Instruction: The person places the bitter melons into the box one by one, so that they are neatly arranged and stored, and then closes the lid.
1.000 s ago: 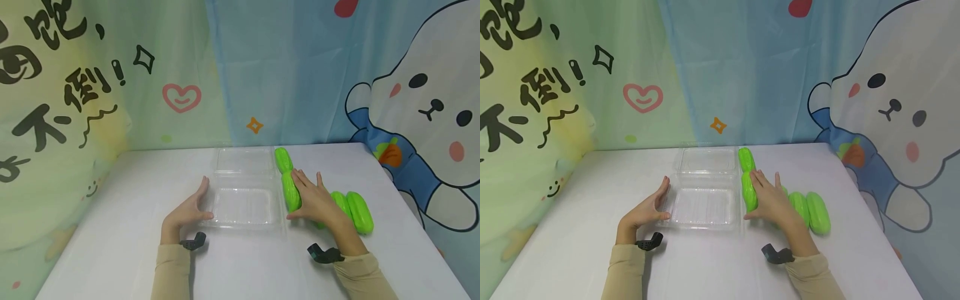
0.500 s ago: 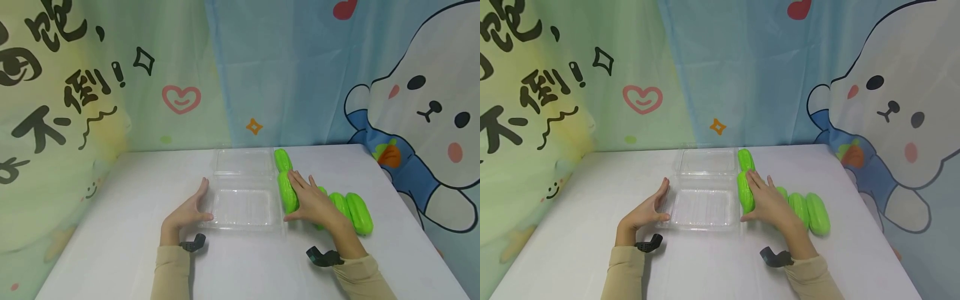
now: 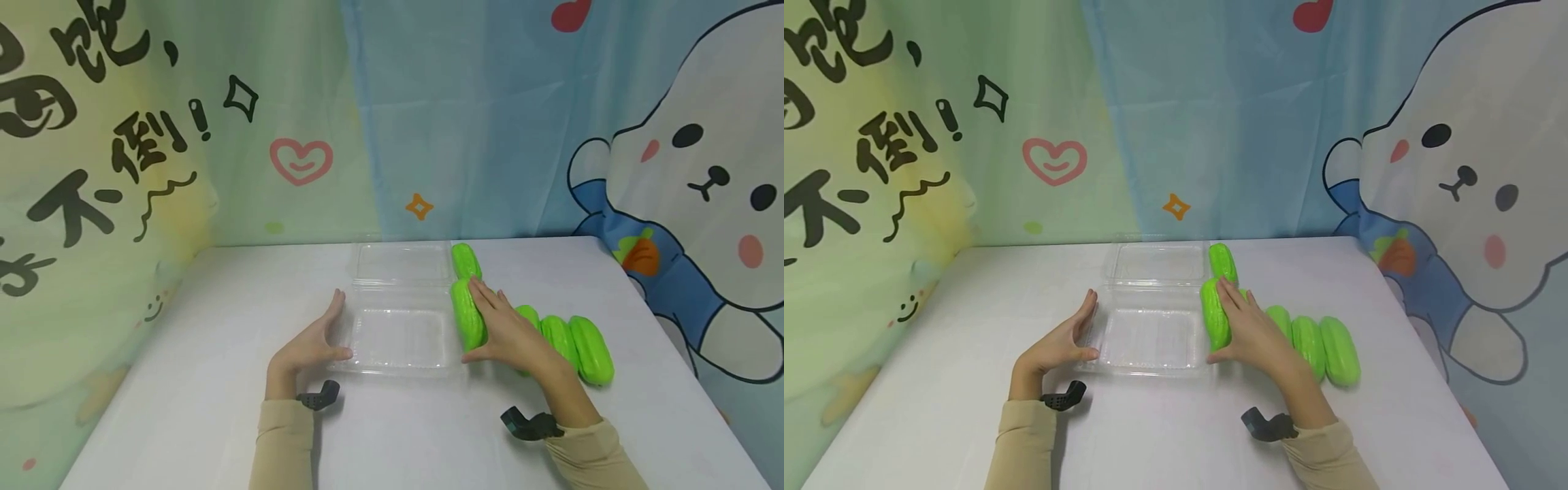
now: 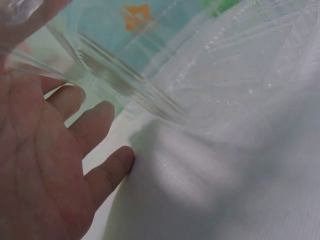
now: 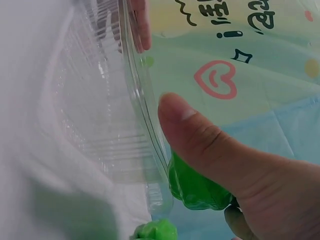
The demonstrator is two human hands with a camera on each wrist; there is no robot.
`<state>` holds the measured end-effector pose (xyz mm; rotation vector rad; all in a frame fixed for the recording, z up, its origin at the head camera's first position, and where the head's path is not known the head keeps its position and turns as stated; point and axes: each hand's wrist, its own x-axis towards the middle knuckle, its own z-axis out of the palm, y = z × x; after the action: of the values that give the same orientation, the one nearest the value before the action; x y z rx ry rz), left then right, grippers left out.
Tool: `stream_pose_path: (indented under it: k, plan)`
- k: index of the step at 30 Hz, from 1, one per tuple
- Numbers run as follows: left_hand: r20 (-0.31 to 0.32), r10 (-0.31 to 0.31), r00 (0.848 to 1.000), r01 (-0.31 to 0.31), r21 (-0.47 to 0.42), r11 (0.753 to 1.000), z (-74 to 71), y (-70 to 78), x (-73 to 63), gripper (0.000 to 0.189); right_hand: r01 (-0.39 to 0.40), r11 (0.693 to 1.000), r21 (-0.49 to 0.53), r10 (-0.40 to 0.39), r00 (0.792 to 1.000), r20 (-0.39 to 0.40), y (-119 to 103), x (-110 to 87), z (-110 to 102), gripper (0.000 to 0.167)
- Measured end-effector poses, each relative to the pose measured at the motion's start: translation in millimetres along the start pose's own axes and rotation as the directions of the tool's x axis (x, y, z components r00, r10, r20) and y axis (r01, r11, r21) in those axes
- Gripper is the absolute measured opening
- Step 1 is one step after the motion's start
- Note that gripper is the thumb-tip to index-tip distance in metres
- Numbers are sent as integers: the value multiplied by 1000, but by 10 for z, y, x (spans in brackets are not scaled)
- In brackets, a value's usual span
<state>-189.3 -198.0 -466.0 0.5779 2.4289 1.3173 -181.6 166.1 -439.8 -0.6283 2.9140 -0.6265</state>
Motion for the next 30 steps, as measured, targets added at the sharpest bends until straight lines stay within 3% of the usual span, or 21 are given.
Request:
stream_pose_path:
  k: [20, 30]
  plan:
    - [-10, -20, 1000, 20, 3, 1000, -4, 5, -1, 113, 58, 996, 72, -56, 998, -30, -162, 34, 107, 130]
    - [-4, -24, 1000, 24, 8, 1000, -19, 24, -6, 110, 56, 993, 105, -56, 998, -5, -294, 109, 230, 130]
